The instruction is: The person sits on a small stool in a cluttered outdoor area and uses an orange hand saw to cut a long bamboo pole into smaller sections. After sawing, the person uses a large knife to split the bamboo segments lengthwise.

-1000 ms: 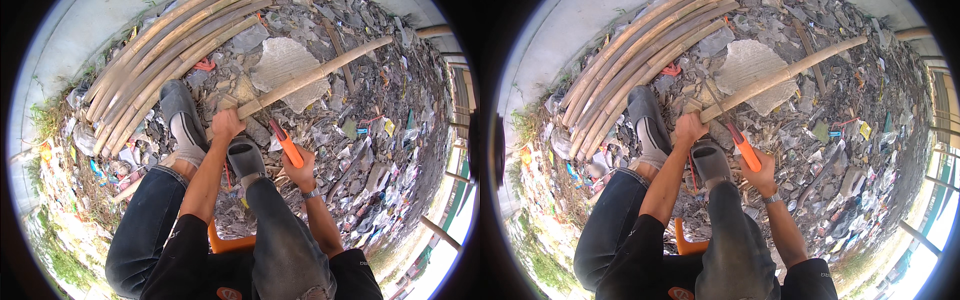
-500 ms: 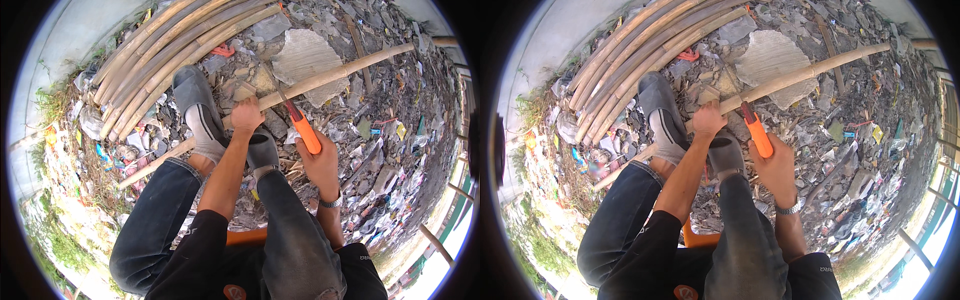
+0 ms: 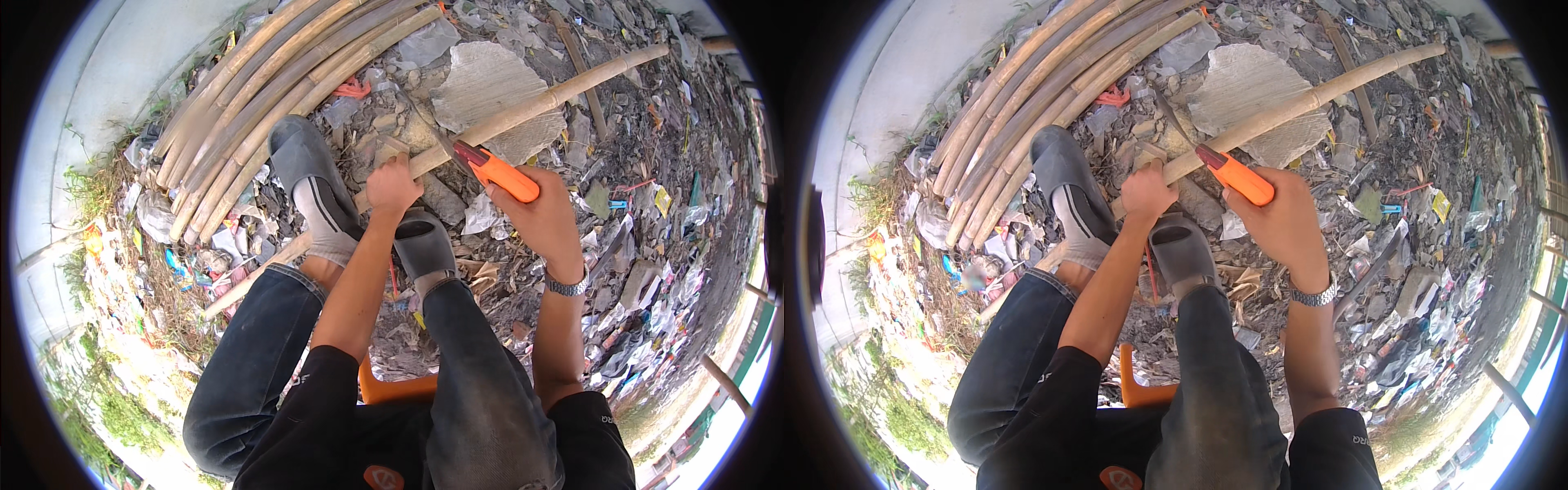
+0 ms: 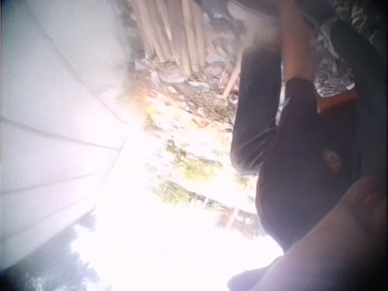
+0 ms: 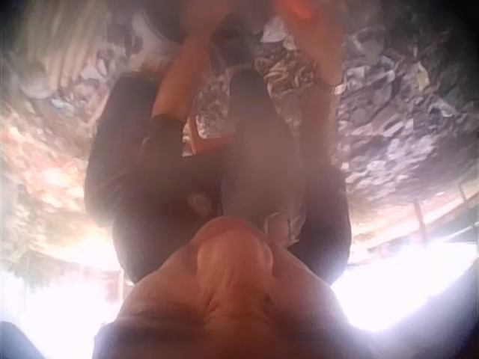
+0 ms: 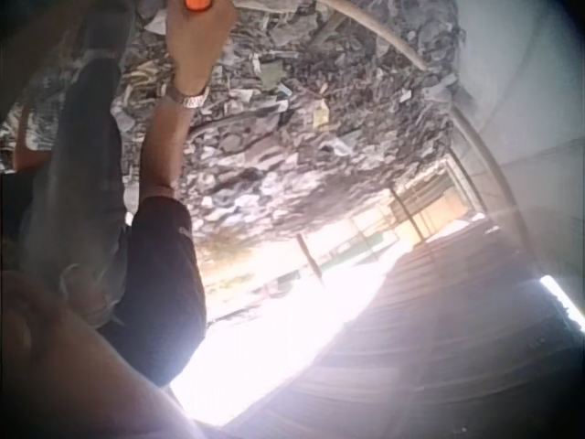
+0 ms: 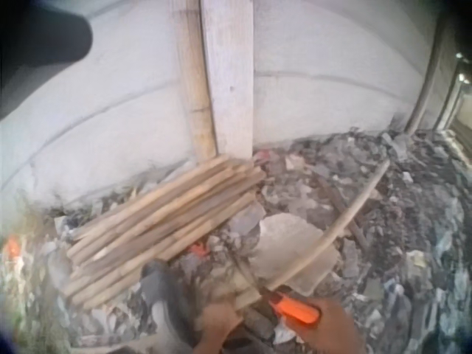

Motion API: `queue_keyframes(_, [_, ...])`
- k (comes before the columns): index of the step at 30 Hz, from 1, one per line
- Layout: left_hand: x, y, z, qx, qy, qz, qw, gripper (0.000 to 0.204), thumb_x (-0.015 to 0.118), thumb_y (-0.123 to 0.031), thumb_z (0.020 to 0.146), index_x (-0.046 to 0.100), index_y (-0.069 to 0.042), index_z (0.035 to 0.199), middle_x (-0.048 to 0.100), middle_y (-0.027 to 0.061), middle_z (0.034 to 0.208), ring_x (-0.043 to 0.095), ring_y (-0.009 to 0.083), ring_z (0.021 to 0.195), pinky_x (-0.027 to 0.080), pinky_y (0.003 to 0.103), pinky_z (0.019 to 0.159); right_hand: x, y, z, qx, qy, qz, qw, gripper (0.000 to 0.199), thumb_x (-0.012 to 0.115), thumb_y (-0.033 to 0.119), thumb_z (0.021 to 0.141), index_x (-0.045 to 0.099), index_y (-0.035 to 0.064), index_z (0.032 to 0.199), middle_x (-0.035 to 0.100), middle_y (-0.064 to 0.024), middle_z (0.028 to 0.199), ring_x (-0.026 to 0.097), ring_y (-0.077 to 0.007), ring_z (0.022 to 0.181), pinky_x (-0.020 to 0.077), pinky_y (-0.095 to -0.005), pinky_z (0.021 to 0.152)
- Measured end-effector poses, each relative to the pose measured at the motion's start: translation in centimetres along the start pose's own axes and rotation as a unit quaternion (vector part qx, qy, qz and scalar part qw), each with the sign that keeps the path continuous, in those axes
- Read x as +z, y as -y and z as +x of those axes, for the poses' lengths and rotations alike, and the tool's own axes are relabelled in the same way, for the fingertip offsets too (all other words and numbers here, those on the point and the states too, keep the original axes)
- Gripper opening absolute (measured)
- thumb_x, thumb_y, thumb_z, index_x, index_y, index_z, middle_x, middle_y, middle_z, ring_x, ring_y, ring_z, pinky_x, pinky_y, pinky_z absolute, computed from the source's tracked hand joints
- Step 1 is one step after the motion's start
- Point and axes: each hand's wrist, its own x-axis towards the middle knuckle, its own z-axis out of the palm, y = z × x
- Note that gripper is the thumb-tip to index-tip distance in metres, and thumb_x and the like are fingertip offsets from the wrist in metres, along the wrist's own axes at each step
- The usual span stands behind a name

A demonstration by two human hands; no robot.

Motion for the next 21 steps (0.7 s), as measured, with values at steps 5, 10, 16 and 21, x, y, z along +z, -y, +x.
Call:
queue_keyframes(5, [-2.4,0.8,1.7,-0.006,0.160,-0.090,0.983,0.052,0.077,-0.042,0.073,0.077,-0.002,0.107,0.077,0.0227,0.101,0.074,0.0407,0.099,0.060,0.048,0.087,5.7,-1.1,-5.4,-0.025,-0.057,0.066,0.996,0.032,0.081,0.024,0.086,0.065,-0.0027,0.081,0.059,-0.0192,0.067,0.053,-0.0376,0.056,0.0444,-0.0407,0.055])
queue_keyframes(10, [-0.5,0.3,1.1,-0.042,0.140,-0.042,0.988,0.046,0.076,-0.039,0.076,0.079,-0.004,0.105,0.076,0.0243,0.104,0.074,0.0405,0.101,0.060,0.047,0.089,3.2,-0.8,-4.4,0.022,-0.052,0.011,0.998,0.032,0.081,0.024,0.086,0.065,-0.0026,0.082,0.060,-0.0201,0.069,0.056,-0.0403,0.059,0.0466,-0.0424,0.057])
queue_keyframes(16, [-1.7,0.4,0.7,-0.048,0.098,-0.013,0.994,0.042,0.076,-0.035,0.078,0.078,-0.006,0.107,0.077,0.0215,0.102,0.075,0.0388,0.098,0.060,0.046,0.088,3.3,2.0,-3.2,-0.012,-0.023,-0.004,1.000,0.028,0.077,0.023,0.091,0.066,-0.0022,0.092,0.060,-0.0218,0.067,0.060,-0.0417,0.062,0.0485,-0.0427,0.059])
queue_keyframes(21, [-0.1,0.5,0.4,-0.038,0.099,-0.008,0.994,0.042,0.076,-0.035,0.077,0.078,-0.006,0.108,0.077,0.0203,0.102,0.075,0.0389,0.096,0.061,0.047,0.087,4.2,-0.4,-6.6,0.043,-0.061,0.027,0.997,0.025,0.077,0.021,0.093,0.068,-0.0019,0.095,0.062,-0.0186,0.068,0.061,-0.0316,0.058,0.0474,-0.0388,0.058])
